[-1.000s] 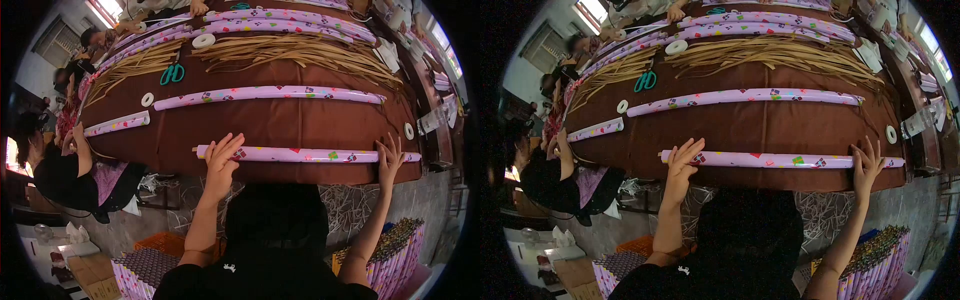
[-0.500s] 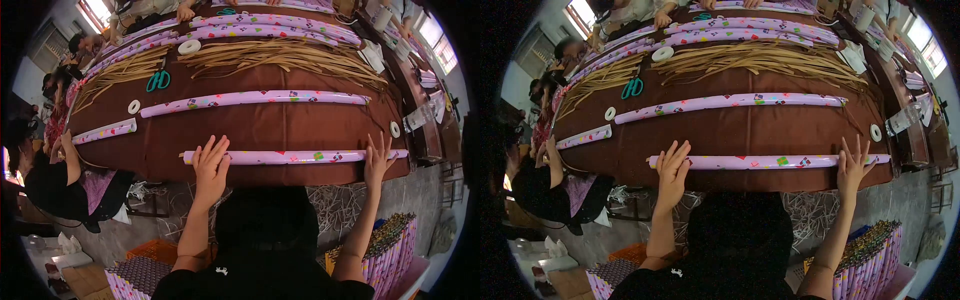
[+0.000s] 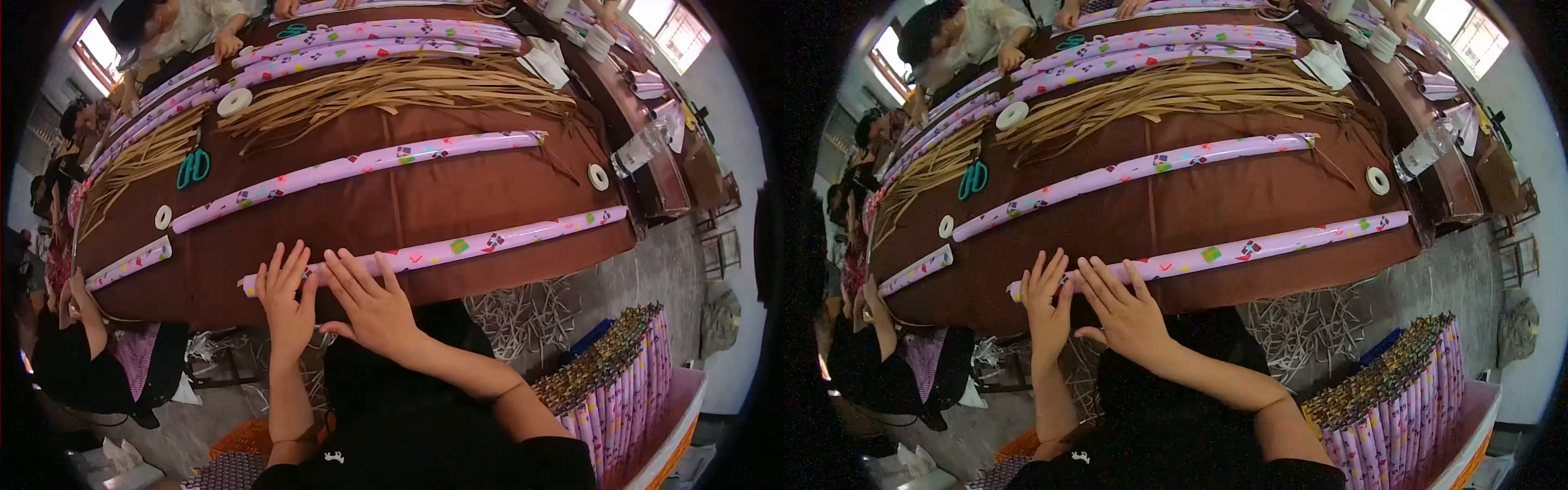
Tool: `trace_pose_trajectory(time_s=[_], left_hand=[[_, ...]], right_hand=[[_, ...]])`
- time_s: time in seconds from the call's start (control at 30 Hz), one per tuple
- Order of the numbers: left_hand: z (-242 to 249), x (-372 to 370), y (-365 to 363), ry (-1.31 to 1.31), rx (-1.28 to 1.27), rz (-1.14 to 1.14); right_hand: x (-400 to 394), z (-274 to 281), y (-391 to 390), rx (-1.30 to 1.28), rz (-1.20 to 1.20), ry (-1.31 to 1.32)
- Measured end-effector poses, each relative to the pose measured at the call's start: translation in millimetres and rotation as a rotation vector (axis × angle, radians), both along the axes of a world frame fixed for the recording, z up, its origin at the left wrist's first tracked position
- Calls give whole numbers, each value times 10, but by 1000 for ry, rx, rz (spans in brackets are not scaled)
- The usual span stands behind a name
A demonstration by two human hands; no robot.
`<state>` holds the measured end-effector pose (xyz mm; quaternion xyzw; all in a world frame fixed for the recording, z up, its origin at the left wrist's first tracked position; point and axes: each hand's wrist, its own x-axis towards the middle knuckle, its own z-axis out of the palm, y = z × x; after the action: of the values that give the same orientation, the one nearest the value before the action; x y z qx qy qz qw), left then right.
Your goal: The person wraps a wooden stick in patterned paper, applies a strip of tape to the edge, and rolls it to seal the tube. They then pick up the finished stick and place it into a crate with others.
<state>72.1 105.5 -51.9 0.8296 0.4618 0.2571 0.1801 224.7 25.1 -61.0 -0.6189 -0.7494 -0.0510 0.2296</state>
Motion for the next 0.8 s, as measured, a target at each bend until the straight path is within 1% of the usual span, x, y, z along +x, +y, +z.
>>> trace_pose_trajectory(time_s=[0.1, 0.13, 0.2, 0.27, 0.3, 0.4, 0.47, 0.53, 0.6, 0.63, 0.7, 0.73, 0.8], left_hand=[[20, 7, 11, 15, -15, -1], [25, 2, 16, 10, -26, -2], [36, 2, 17, 19, -50, -12], [35, 17, 12, 14, -46, -16], [40, 19, 12, 20, -42, -15], [58, 28, 10, 24, -42, -4], [50, 28, 21, 24, -30, -11], [29, 37, 29, 18, -21, -12], [27, 31, 22, 33, -8, -5], [35, 37, 7, 28, -7, -7], [50, 33, 6, 9, -5, -15], [58, 30, 0, 3, 3, -19], [45, 31, -9, 13, 0, -4]], right_hand=[[279, 19, -213, -50, -147, -23], [439, 16, -319, -50, -228, -70], [789, 4, -519, -40, -311, -224], [1033, 68, -723, -126, -408, -238], [1155, 105, -806, -123, -457, -319], [1487, 47, -987, -46, -601, -354], [1703, 47, -1075, -46, -684, -291], [1827, 79, -1104, -27, -699, -321], [1874, 106, -989, 110, -584, 33], [1860, 156, -929, 37, -602, -65], [1836, 153, -841, 0, -557, -116], [1816, 173, -826, 23, -533, -96], [1904, 62, -829, 179, -598, 160]])
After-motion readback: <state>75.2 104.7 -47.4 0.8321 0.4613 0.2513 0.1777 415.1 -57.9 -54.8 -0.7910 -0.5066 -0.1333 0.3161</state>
